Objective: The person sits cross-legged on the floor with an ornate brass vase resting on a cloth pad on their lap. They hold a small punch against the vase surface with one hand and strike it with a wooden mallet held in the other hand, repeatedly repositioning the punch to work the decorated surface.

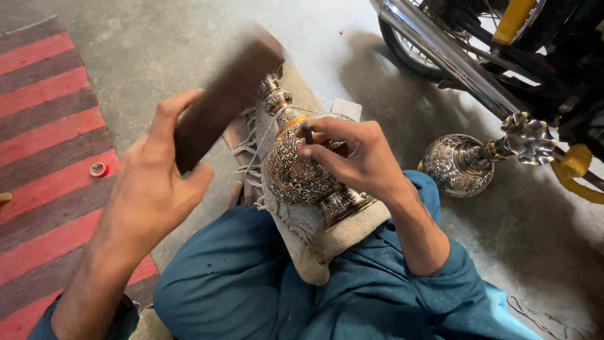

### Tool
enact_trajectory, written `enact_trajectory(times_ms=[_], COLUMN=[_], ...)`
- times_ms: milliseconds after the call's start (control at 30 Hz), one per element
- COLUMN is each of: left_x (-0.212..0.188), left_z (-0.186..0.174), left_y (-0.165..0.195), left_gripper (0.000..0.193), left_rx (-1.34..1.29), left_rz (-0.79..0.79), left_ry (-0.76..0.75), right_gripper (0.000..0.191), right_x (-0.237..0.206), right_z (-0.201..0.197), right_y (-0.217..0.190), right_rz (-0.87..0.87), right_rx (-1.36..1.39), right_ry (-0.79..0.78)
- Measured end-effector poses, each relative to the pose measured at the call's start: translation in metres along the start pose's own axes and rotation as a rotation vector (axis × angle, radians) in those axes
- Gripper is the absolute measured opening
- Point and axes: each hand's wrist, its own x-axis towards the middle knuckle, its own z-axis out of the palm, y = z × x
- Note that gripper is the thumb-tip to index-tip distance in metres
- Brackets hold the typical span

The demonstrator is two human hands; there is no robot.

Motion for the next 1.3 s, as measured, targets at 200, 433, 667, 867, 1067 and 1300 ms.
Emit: enact_trajectory(times_ms=[200, 433, 667, 867, 1067, 1300], left_x=[0.001, 0.002, 0.002, 0.001, -0.006, -0.006], left_z=[0.005, 0.007, 0.008, 0.013, 0.017, 0.021], left_y=[-0.004, -0.002, -0.005, -0.014, -0.012, -0.002], left_gripper=[0.071, 0.066, 0.071, 0.067, 0.068, 0.077], left_rx=[-0.057, -0.193, 0.143, 0.220, -0.154, -0.218], left_rz=[0.113, 0.102, 0.272, 0.173, 0.029, 0.041], left_ry=[0.106, 0.124, 0.224, 0.136, 0.065, 0.025], right_gripper=[0.027, 0.026, 0.025, 0.026, 0.027, 0.030], right_x=[0.001, 0.002, 0.003, 0.004, 0.004, 0.006], right_z=[0.001, -0.001, -0.002, 0.001, 0.000, 0.000], right_y=[0.002, 0.001, 0.002, 0.004, 0.003, -0.001], right_rz=[-0.023, -0.003, -0.017, 0.017, 0.075, 0.095], right_rx=[0.051, 0.031, 0.053, 0.207, 0.138, 0.107], right_ry=[-0.002, -0.015, -0.028, -0.013, 0.000, -0.017])
